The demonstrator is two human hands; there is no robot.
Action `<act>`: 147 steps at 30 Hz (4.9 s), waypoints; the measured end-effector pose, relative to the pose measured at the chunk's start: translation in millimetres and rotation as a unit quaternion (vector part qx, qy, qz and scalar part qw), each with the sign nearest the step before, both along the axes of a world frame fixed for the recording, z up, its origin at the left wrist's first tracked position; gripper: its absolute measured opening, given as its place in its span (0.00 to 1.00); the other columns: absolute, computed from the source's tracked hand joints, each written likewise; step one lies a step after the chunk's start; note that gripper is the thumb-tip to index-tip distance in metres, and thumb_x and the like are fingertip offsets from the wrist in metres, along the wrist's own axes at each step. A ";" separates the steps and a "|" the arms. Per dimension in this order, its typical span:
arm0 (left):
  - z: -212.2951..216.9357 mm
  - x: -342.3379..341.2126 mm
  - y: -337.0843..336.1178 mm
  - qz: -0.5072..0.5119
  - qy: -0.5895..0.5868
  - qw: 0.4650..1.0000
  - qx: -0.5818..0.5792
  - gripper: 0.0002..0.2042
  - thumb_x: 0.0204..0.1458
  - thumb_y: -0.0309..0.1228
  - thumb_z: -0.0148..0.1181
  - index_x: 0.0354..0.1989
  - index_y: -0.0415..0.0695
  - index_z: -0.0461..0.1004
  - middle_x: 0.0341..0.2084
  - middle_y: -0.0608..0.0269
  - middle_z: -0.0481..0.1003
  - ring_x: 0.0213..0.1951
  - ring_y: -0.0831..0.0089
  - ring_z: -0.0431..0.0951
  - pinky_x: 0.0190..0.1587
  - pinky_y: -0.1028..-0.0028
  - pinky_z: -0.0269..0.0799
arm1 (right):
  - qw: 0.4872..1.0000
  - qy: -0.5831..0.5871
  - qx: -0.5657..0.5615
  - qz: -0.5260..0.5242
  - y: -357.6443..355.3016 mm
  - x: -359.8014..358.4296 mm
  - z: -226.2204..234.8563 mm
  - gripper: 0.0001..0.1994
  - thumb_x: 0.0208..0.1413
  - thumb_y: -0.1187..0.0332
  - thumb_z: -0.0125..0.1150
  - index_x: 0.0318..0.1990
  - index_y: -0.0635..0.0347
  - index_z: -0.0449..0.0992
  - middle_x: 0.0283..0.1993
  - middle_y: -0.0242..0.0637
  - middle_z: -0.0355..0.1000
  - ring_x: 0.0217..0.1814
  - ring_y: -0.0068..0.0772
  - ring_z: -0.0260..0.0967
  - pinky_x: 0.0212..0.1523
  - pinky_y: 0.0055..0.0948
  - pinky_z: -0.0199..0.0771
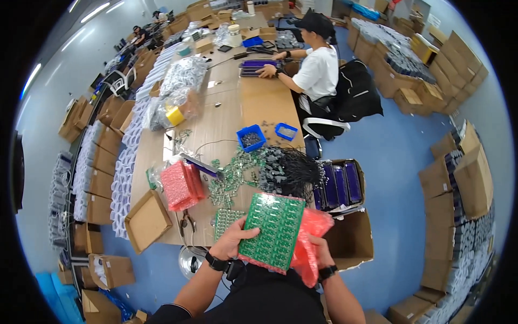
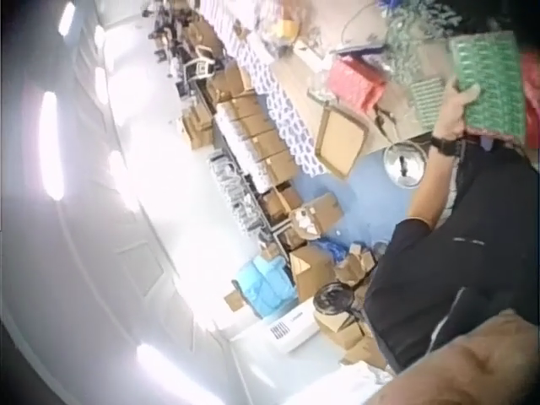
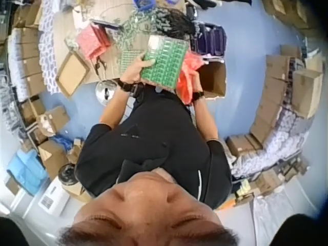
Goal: Inspecting and sorting electronic circuit boards in a workshop environment.
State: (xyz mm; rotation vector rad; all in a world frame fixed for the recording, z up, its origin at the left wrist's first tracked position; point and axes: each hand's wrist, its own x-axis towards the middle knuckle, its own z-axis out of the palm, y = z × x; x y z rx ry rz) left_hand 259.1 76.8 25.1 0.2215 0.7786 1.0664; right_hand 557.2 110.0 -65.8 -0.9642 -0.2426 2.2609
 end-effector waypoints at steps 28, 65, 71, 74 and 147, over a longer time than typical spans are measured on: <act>4.8 -16.0 -46.3 0.131 0.369 0.918 0.069 0.13 0.68 0.23 0.60 0.59 0.36 0.78 0.43 0.65 0.83 0.46 0.78 0.80 0.53 0.75 0.76 | 0.961 0.249 -0.088 -0.075 -6.6 -43.8 62.6 0.30 0.76 0.45 0.43 0.71 0.59 0.66 0.69 0.52 0.71 0.69 0.56 0.71 0.70 0.62 0.71; -23.2 22.2 -16.6 0.073 0.489 0.861 0.121 0.36 0.57 0.27 0.73 0.73 0.36 0.62 0.55 0.53 0.80 0.50 0.71 0.82 0.54 0.71 0.78 | 0.987 0.139 -0.077 0.012 -15.3 -18.8 24.1 0.27 0.68 0.63 0.65 0.71 0.63 0.66 0.66 0.49 0.74 0.64 0.48 0.77 0.67 0.52 0.78; -53.4 31.1 -26.0 -0.058 0.295 0.951 0.078 0.48 0.66 0.45 0.65 0.83 0.38 0.39 0.75 0.48 0.60 0.72 0.65 0.65 0.72 0.64 0.61 | 0.978 0.182 -0.089 0.051 -30.4 -25.2 18.8 0.29 0.65 0.68 0.67 0.71 0.62 0.65 0.66 0.46 0.74 0.65 0.47 0.75 0.68 0.51 0.76; -66.5 43.6 -36.3 -0.106 0.178 0.972 0.112 0.52 0.62 0.53 0.67 0.83 0.41 0.39 0.78 0.44 0.54 0.74 0.59 0.61 0.72 0.59 0.61 | 0.980 0.167 -0.077 0.069 -34.0 -24.8 16.9 0.30 0.64 0.70 0.67 0.72 0.62 0.64 0.65 0.46 0.74 0.64 0.46 0.76 0.67 0.49 0.78; -138.2 194.0 -35.8 -0.445 0.790 0.386 0.168 0.65 0.44 0.77 0.63 0.72 0.22 0.59 0.68 0.30 0.68 0.67 0.42 0.71 0.72 0.53 0.63 | 0.461 -0.428 -0.762 -0.151 -921.8 -7.8 -128.2 0.74 0.36 0.31 0.80 0.84 0.50 0.35 0.85 0.60 0.37 0.87 0.66 0.35 0.77 0.79 0.40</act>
